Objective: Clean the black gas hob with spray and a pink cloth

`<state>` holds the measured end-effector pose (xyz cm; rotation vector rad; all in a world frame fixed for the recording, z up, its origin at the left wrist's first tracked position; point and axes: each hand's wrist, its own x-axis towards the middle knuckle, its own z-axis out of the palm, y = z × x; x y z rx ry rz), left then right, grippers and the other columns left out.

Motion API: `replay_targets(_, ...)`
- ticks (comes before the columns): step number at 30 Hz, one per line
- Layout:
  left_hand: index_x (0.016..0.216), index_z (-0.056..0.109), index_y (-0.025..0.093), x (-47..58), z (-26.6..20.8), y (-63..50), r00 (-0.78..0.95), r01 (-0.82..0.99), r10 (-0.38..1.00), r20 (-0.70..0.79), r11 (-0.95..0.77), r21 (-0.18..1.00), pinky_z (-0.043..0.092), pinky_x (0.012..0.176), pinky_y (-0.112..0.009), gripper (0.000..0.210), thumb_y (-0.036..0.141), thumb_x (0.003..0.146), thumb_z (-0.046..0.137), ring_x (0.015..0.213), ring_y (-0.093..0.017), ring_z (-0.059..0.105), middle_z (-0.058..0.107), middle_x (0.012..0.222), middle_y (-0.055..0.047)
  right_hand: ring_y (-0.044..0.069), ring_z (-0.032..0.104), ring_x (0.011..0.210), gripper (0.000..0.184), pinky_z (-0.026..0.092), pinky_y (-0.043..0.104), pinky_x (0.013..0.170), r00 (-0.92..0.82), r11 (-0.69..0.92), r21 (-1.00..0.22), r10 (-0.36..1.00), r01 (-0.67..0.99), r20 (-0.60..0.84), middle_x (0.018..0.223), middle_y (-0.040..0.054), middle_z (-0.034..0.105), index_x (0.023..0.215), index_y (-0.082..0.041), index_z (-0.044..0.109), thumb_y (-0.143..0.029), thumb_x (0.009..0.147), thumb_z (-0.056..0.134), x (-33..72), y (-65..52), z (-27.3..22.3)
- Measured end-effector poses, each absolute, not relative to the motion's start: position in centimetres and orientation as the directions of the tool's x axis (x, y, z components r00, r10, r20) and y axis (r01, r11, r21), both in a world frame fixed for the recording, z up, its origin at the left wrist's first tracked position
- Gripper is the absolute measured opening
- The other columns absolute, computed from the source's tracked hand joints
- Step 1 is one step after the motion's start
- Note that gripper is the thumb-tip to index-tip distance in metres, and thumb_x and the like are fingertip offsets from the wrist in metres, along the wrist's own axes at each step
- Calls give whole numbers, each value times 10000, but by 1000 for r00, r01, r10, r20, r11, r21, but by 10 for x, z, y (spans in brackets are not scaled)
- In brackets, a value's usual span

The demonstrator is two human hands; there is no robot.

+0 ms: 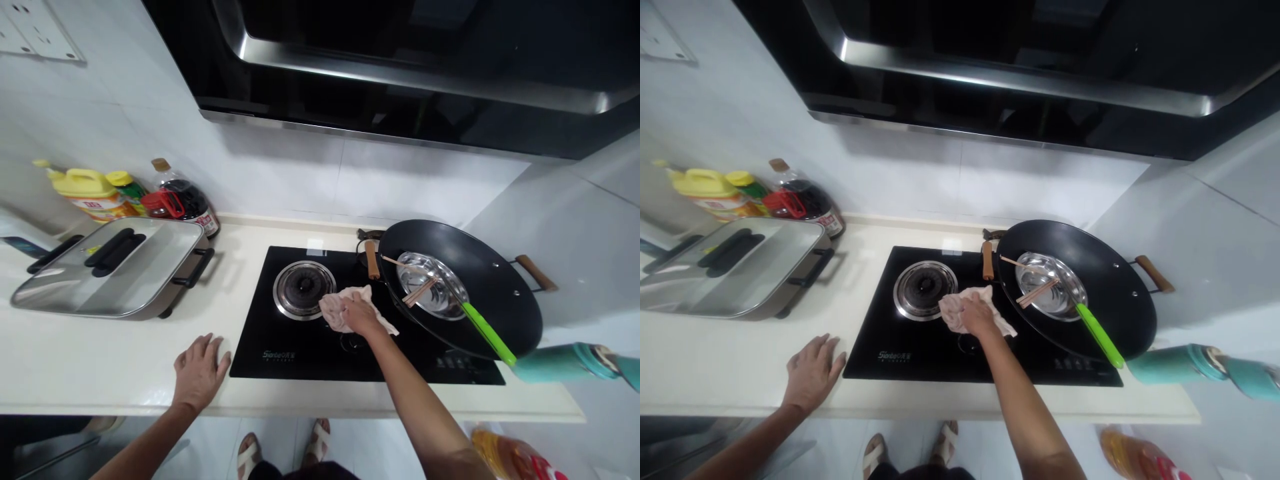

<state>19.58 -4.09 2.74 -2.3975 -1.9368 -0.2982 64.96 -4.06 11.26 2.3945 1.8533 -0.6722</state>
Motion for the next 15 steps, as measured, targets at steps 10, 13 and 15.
replay_targets(10,1309,658,196,197,30,-41,181,972,968,176,-203,119,353,1137,-548,490,480,987,421,1405,-339,485,610,1451,-182,333,492,1284,341,386,512,1102,-170,95,-381,971,920,-169,1487,123,560,1237,-199,719,-358,1010,519,531,-80,111)
replay_targets(13,1313,656,177,197,31,-41,187,972,968,169,-207,114,359,1134,-554,513,487,994,401,1397,-345,490,604,1451,-192,382,481,1309,469,350,604,1129,-181,109,-397,972,911,-147,1508,164,541,1255,-215,699,-576,997,545,513,-98,111)
replay_targets(15,1320,653,162,198,32,-42,192,970,967,167,-212,115,361,1129,-565,529,491,994,396,1393,-353,491,598,1453,-203,423,452,1340,633,301,669,1145,-171,102,-383,974,918,-150,1535,178,512,1292,-219,667,-731,931,574,507,-104,108)
